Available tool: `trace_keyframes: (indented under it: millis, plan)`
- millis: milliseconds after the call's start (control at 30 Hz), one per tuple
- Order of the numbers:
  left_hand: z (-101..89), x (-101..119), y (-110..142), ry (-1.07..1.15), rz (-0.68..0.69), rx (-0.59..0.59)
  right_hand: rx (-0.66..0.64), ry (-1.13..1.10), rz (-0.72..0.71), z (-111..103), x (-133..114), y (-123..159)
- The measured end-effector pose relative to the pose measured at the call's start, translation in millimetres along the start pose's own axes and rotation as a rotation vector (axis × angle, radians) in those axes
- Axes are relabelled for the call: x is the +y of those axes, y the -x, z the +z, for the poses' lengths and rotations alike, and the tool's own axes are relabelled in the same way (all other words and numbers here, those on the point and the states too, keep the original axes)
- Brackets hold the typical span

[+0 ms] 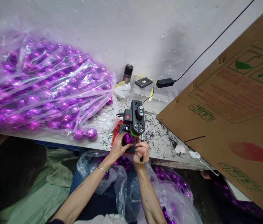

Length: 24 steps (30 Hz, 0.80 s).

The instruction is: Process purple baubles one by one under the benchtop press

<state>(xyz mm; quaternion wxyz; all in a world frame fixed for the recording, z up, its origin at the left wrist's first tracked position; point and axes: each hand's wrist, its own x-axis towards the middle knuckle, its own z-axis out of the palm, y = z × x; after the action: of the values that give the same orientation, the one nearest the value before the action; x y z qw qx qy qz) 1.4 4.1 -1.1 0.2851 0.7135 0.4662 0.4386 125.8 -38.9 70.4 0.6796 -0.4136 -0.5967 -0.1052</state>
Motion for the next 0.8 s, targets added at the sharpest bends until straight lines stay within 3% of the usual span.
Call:
trace_keyframes:
  millis: [133, 267, 367, 433, 500, 700, 800]
  plan:
    - [-2.2, 1.0, -2.6, 0.009, 0.005, -0.023, -0.008, -0.001, 0.089, -5.9, -16.1, -26.9]
    - [-11.8, 2.3, 28.1, -0.032, 0.11, -0.035, -0.038, -0.009, 0.276, -10.2, -37.4, -61.0]
    - [-29.0, 6.0, 59.6, -0.089, 0.247, -0.071, -0.053, -0.01, 0.245, -11.4, -41.5, -63.7]
    - [-47.3, 8.2, 60.4, -0.128, 0.279, -0.084, -0.054, -0.002, 0.201, -11.4, -39.1, -55.1]
    - [-69.9, 6.9, 34.8, -0.2, 0.22, -0.065, -0.046, 0.002, 0.188, -11.0, -35.9, -45.4]
    - [-132.7, -21.0, -111.1, -0.646, -0.24, -0.074, -0.042, -0.006, 0.177, -10.9, -34.5, -40.4]
    - [-147.5, -31.4, -148.5, -0.754, -0.303, -0.053, -0.058, 0.012, 0.174, -11.8, -36.3, -42.4]
